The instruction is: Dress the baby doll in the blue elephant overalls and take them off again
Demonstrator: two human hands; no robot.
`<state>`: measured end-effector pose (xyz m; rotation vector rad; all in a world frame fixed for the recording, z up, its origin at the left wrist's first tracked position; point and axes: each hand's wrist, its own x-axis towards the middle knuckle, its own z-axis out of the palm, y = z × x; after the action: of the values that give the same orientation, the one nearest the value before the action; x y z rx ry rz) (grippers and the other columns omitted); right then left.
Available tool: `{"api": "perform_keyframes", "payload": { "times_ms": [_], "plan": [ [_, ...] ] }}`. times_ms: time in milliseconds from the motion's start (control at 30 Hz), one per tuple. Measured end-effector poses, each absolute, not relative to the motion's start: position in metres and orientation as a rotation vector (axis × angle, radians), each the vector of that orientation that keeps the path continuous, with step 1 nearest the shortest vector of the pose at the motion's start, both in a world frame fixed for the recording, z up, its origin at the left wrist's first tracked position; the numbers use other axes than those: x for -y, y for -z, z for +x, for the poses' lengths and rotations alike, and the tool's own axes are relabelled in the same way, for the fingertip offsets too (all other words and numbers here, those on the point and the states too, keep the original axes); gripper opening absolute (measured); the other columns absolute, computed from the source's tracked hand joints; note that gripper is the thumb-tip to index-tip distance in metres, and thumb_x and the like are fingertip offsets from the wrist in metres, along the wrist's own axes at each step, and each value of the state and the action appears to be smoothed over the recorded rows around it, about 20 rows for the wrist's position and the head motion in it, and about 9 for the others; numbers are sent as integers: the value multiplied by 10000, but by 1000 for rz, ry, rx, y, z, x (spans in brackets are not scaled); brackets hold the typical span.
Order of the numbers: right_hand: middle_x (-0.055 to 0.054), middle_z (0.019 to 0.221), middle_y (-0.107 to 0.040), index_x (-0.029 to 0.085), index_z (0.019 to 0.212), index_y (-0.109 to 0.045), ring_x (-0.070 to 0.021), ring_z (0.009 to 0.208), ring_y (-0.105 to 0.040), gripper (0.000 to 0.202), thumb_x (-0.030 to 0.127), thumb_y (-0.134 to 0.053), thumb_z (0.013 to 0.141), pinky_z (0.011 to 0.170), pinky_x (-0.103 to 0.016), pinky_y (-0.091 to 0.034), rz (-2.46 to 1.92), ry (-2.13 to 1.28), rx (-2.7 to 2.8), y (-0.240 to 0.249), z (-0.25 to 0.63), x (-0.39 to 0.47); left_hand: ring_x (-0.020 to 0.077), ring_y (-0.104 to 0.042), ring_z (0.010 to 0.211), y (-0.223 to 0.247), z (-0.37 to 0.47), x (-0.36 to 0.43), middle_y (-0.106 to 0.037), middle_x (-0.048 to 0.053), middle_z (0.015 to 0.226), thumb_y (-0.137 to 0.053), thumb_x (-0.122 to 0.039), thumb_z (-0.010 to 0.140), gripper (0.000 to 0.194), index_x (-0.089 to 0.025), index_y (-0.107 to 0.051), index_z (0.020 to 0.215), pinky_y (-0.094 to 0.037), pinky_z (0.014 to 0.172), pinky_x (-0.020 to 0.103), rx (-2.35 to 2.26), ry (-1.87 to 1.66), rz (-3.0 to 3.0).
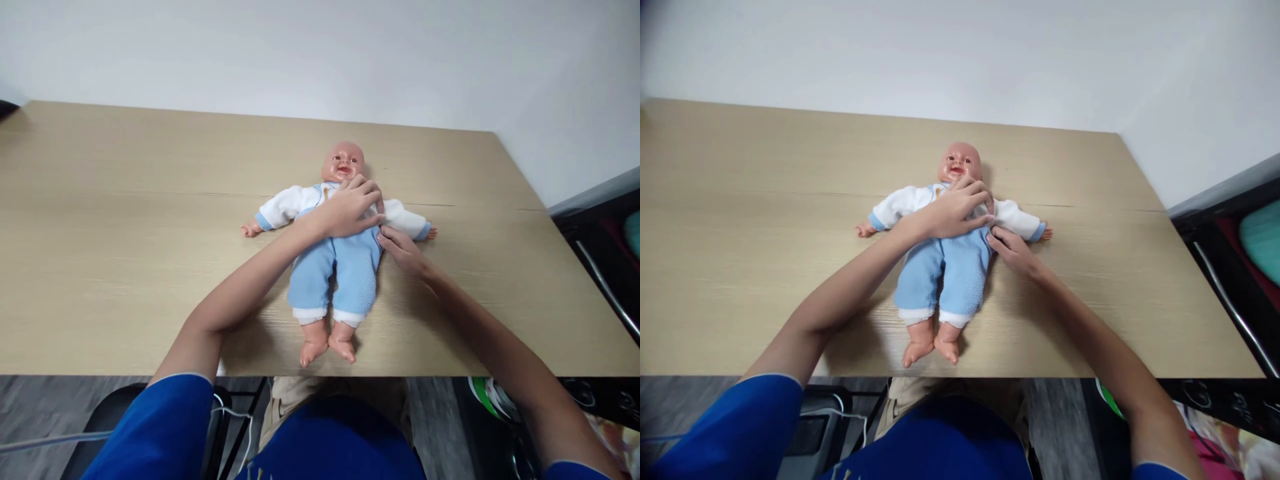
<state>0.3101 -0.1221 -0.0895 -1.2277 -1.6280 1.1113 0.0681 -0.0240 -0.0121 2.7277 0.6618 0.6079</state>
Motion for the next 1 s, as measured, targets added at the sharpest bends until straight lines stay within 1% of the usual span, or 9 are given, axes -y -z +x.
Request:
{"api": "perform_keyframes", "payload": {
  "times_ms": [167,267,400,500,567,700,800,867,1000],
  "plan": [
    [39,827,-520,318,1008,-598,-198,713,-485,655,873,-927,899,643,-345,-465,-1153,-1288,1325,93,316,105,467,-589,1523,21,74,23,-768,246,1548,-521,-537,1201,502,-145,-829,1262,-455,1357,683,-639,-425,2654],
    [35,859,-614,325,1100,-622,-199,709,-564,653,858,-947,910,651,-346,-508,-1220,-1141,1408,93,318,112,459,-598,1523,26,81,25,-784,234,1495,-544,-518,1170,458,-159,-801,1294,-458,1344,694,-713,-461,2596],
    [-84,1115,-787,300,1246,-691,-292,942,-747,429,678,-814,1085,872,-471,-637,-1380,-549,1660,85,339,130,419,-652,1394,34,87,24,-806,208,1386,-603,-472,1113,322,-197,-733,1220,-522,1268,622,-823,-639,2497],
    [-184,1373,-827,266,1362,-727,-418,1274,-765,420,533,-822,1052,1162,-646,-598,-1453,-66,1842,82,368,136,388,-678,1308,37,88,19,-805,193,1358,-644,-413,1086,218,-224,-679,1188,-534,1234,578,-809,-747,2467],
    [-227,1490,-818,237,1453,-726,-480,1405,-734,530,522,-828,1018,1240,-716,-548,-1473,50,1919,84,388,134,371,-694,1277,37,89,15,-802,182,1333,-633,-364,1096,177,-230,-660,1208,-537,1213,553,-789,-782,2466],
    [-209,1331,-880,219,1387,-777,-457,1223,-796,505,501,-816,969,1207,-730,-569,-1517,30,1985,91,412,127,368,-694,1344,28,100,11,-795,175,1382,-674,-340,1117,215,-218,-675,1296,-519,1225,527,-747,-725,2526],
    [-162,1180,-892,239,1265,-796,-414,1089,-818,460,535,-864,919,1116,-667,-630,-1510,55,1897,87,408,129,426,-637,1481,22,115,12,-744,218,1547,-862,-361,1015,523,-186,-672,1469,-515,1236,551,-751,-594,2628],
    [-147,1160,-888,248,1262,-798,-391,1037,-828,511,588,-926,904,1018,-602,-681,-1472,56,1799,81,395,137,445,-622,1521,23,123,14,-719,231,1616,-898,-282,947,668,-178,-648,1558,-519,1227,560,-759,-493,2688],
    [-153,1333,-881,269,1404,-784,-368,1131,-859,567,600,-952,976,1011,-551,-748,-1369,-65,1667,78,362,152,417,-683,1467,33,126,18,-787,209,1523,-712,-144,979,547,-173,-695,1525,-528,1214,554,-767,-513,2701]
  ]
}}
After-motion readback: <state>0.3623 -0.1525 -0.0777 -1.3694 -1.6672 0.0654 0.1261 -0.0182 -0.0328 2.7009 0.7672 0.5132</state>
